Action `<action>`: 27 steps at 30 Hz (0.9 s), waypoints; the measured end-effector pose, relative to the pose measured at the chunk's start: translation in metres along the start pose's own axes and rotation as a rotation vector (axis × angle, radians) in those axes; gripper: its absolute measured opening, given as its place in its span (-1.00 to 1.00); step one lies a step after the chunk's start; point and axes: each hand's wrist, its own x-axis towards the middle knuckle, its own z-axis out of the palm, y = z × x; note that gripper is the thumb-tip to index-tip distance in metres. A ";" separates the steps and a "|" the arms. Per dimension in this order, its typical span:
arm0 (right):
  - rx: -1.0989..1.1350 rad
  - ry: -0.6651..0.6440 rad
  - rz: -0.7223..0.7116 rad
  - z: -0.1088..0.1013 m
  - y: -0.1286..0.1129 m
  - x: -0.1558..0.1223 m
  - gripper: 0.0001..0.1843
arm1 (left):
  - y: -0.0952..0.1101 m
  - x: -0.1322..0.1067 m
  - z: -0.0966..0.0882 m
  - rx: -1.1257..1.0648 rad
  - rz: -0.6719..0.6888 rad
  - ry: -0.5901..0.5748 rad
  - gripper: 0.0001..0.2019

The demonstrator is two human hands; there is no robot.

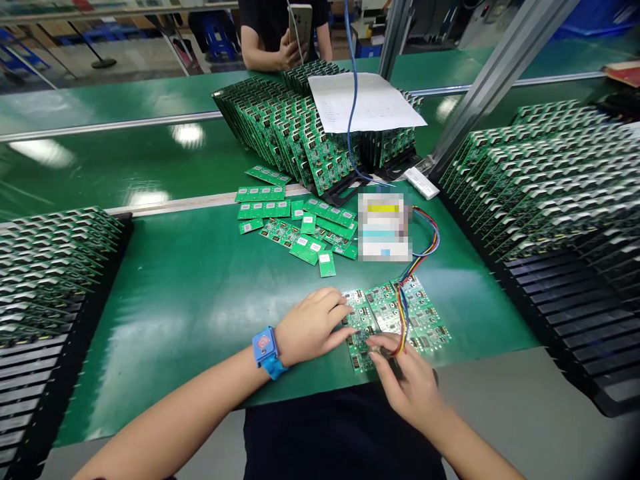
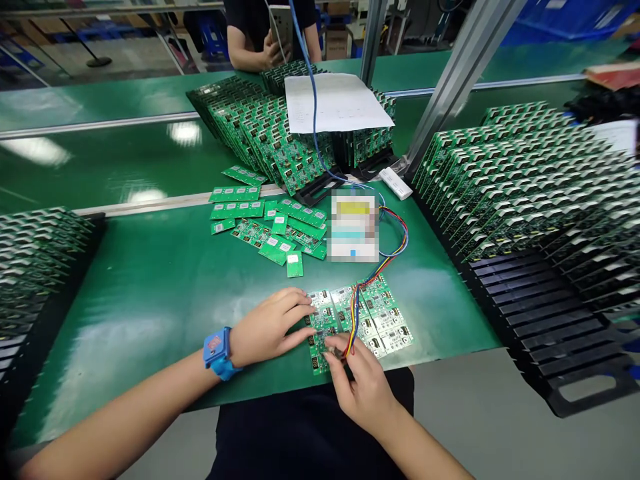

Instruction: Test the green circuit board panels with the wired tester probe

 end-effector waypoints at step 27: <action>-0.016 -0.007 0.006 0.001 -0.002 -0.001 -0.71 | 0.008 0.020 0.018 0.027 0.044 -0.050 -0.69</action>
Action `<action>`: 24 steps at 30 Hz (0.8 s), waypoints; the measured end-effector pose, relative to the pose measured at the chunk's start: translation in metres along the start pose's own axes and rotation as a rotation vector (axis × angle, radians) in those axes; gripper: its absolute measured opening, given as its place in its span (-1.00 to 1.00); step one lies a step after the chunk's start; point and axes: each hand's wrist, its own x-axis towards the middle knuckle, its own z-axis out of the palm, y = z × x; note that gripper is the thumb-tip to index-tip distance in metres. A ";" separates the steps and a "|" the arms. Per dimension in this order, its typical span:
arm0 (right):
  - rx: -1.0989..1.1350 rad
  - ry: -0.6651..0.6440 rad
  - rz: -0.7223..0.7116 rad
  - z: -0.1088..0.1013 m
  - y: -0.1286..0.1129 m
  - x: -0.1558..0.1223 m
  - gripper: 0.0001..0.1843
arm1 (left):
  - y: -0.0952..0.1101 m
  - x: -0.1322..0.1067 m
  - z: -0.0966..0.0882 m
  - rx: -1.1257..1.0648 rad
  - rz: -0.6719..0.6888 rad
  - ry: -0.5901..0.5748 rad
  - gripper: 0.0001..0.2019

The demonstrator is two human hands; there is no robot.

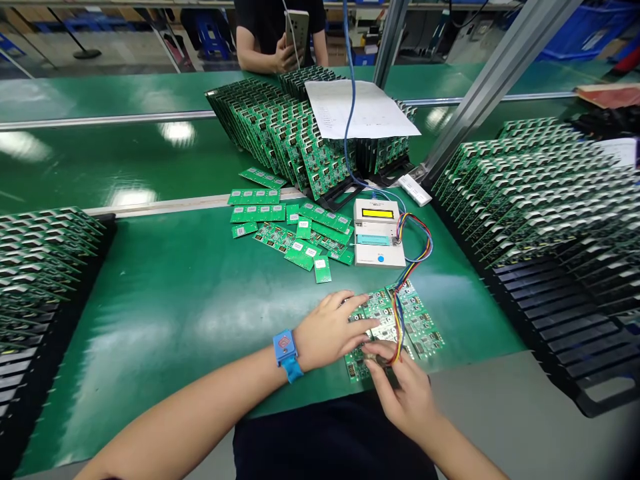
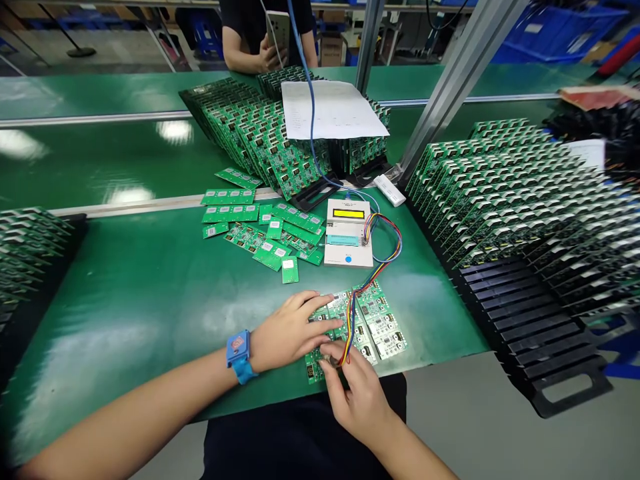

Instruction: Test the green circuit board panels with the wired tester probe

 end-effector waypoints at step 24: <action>0.014 -0.017 0.042 -0.004 -0.002 0.003 -0.77 | -0.002 0.001 0.004 0.025 0.022 0.006 -0.67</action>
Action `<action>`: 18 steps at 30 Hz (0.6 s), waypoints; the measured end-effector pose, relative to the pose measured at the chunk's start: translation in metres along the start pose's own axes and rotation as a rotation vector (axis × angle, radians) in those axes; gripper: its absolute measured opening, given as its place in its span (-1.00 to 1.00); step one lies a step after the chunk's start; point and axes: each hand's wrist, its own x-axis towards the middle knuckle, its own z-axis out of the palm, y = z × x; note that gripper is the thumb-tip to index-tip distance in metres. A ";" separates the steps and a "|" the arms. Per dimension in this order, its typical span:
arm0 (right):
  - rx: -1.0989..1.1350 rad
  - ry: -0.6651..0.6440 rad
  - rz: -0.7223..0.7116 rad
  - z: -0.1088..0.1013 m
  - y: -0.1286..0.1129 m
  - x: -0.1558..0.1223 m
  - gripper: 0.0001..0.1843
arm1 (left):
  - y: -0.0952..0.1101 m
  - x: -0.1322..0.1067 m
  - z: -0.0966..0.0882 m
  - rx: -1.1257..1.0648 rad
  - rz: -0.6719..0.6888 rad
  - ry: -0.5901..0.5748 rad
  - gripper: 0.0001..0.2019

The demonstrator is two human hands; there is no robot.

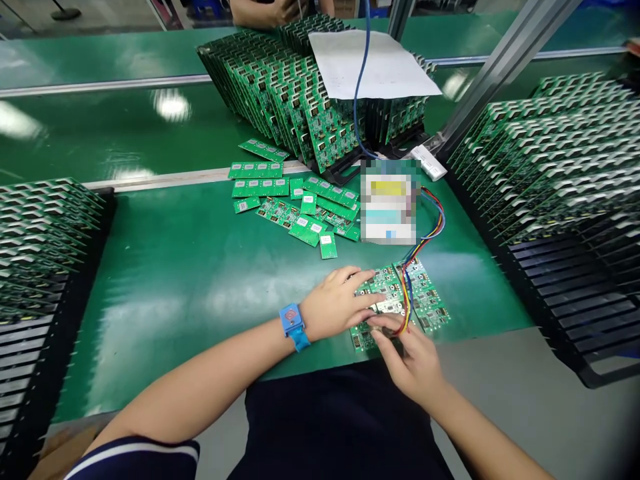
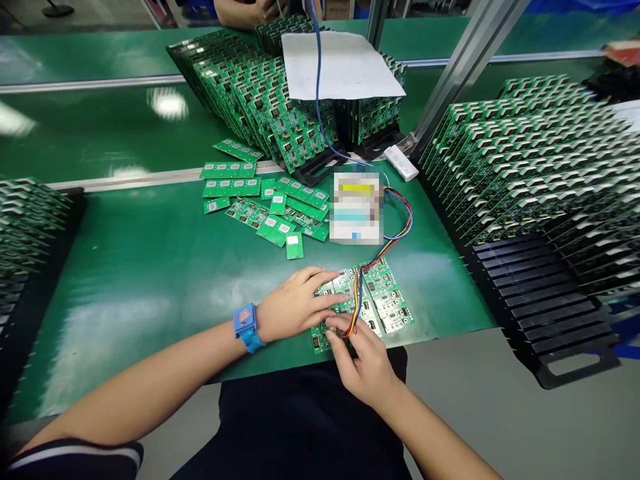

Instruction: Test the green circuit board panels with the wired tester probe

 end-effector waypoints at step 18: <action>0.292 0.181 0.291 -0.015 0.008 0.030 -0.81 | -0.004 -0.013 -0.006 0.000 0.006 -0.015 -0.68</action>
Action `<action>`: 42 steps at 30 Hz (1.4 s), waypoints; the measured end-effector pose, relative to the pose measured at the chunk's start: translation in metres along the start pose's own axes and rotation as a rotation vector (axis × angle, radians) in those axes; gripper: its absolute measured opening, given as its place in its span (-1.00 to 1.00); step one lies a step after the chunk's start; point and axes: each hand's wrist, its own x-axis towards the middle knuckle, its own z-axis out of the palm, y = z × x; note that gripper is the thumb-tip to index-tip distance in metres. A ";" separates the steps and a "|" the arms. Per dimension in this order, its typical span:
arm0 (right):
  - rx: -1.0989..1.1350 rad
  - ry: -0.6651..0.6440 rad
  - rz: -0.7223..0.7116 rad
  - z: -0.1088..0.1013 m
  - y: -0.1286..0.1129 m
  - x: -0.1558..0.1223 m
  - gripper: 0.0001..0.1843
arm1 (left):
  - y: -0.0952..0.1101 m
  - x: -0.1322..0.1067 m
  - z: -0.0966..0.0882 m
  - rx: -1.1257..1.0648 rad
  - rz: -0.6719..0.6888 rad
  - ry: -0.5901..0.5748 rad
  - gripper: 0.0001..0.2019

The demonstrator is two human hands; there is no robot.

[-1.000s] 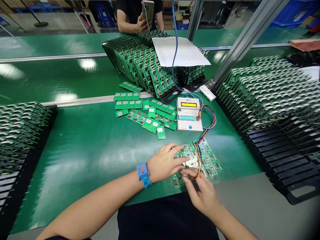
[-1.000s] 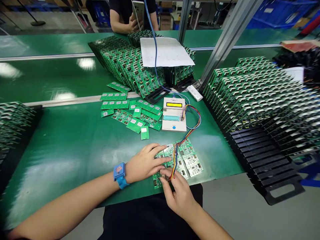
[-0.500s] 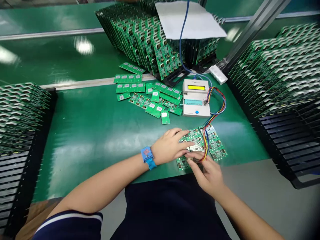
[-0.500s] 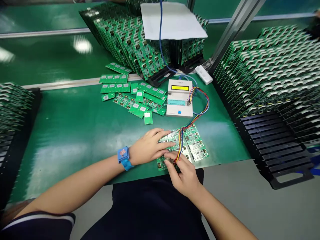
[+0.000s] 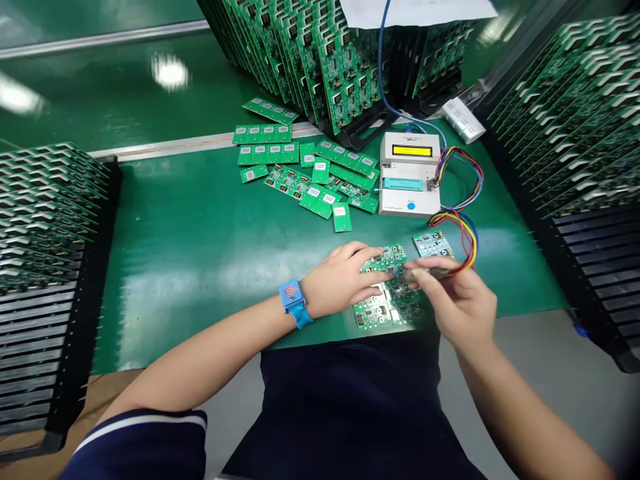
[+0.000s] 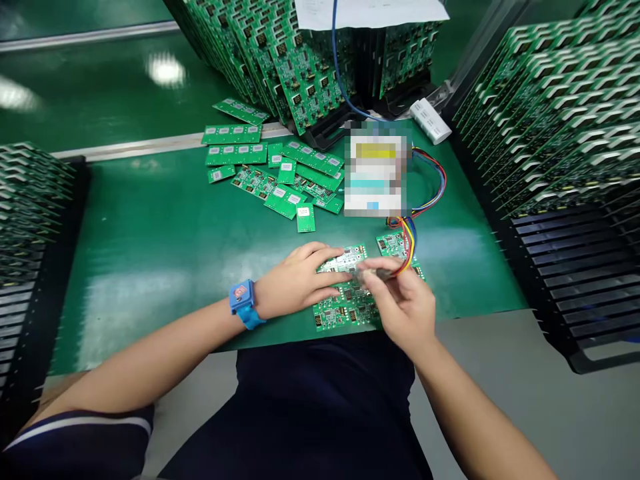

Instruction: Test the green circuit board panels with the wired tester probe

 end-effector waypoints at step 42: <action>-0.383 -0.137 -0.197 0.015 0.019 0.037 -0.82 | 0.009 -0.018 -0.003 0.033 -0.199 0.128 -0.40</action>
